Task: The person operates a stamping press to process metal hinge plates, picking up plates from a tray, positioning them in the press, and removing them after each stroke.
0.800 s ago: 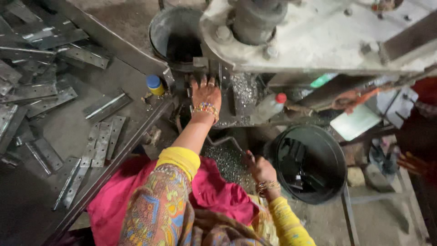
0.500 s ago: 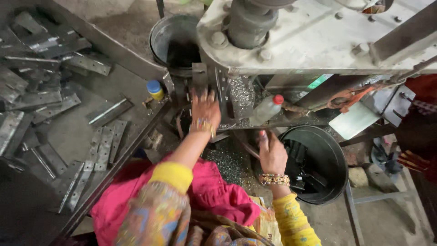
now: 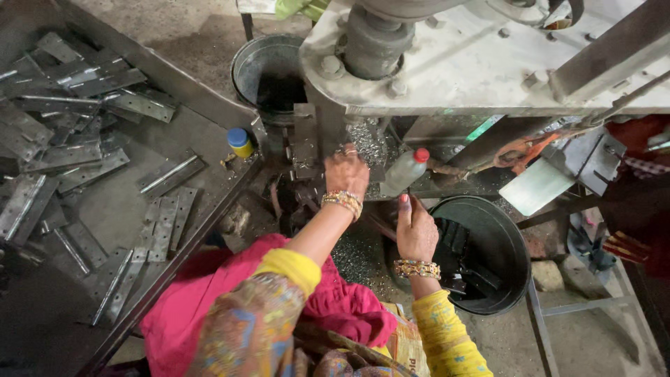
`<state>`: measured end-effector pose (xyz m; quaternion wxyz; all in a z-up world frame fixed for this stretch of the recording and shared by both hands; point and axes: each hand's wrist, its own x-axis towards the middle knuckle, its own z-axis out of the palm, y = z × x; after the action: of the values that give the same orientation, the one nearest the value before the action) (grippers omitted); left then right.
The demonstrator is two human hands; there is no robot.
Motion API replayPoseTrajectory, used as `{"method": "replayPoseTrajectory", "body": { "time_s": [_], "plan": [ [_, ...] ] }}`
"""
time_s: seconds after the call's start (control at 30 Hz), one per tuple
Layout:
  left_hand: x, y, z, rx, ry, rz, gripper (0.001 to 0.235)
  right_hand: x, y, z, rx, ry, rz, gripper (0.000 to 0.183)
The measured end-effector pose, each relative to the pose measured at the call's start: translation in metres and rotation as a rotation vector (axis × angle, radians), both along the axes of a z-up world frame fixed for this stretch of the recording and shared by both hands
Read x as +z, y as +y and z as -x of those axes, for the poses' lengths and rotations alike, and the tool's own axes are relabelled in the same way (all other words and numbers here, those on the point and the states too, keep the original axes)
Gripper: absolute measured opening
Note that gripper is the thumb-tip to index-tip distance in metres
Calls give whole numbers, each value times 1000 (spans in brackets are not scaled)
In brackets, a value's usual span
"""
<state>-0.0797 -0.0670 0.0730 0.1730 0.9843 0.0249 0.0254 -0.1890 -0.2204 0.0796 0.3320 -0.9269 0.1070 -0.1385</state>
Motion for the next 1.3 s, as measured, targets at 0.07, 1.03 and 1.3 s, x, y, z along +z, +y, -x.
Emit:
{"method": "replayPoseTrajectory", "body": {
  "time_s": [0.07,1.03,1.3],
  "plan": [
    [-6,6,1,86,102,101,44,0,-1,0,24,68,48,56],
    [-24,40,-10,-107,88,-338,41,-105,-26,13,183,414,494,64],
    [-19,59,37,-155,24,-210,44,-141,-34,10,184,651,296,71]
  ]
}}
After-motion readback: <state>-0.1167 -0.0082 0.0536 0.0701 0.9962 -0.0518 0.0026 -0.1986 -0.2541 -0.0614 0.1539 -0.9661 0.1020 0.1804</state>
